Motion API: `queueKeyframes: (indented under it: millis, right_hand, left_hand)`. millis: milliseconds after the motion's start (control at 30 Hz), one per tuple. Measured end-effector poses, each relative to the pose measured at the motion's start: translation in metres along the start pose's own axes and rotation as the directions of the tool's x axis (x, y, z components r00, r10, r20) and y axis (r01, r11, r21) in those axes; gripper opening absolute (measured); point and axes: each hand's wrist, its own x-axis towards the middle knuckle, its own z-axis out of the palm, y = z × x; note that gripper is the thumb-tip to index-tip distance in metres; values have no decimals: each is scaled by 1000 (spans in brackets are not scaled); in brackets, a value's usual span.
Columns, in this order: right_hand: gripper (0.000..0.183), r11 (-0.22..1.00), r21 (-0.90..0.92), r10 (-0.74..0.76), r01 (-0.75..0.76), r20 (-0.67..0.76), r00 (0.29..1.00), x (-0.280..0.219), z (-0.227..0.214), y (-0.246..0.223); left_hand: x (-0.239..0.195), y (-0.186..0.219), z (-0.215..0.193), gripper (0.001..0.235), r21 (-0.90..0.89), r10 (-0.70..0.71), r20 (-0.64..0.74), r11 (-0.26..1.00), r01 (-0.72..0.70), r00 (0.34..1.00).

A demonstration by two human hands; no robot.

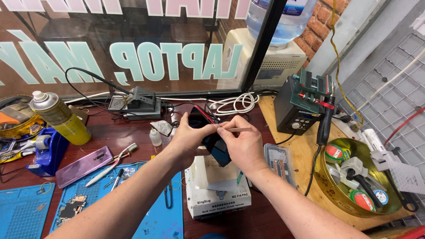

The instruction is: The person disassembles a smartphone, removes the motherboard, and places the device in a plastic container. They then use a metal tool to pry open the back cover of another smartphone and remove the battery.

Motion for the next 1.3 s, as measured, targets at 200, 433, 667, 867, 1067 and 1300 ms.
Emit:
queueKeyframes:
  millis: [200,433,667,867,1067,1300]
  right_hand:
    - [17,956,89,276,-278,34,960,-2,-9,25]
    - [15,803,256,536,-538,83,840,0,-16,49]
    - [15,588,434,678,-683,195,708,-9,-17,62]
    - [18,637,402,671,-657,129,730,-9,-11,84]
    - [21,639,609,674,-470,-149,723,27,-57,138]
    - [36,546,528,838,-651,-364,407,1,-86,201]
  left_hand:
    - [-6,-4,-5,75,66,-37,114,997,30,993]
    - [-3,-9,-9,59,-65,-86,181,993,99,980]
    - [6,-31,-47,24,-347,-152,228,910,226,962]
    - [10,-39,-63,46,-519,-228,310,773,366,923]
    - [10,-38,-50,37,-382,-192,254,880,281,948]
    - [22,-40,-29,32,-412,-161,255,874,258,953]
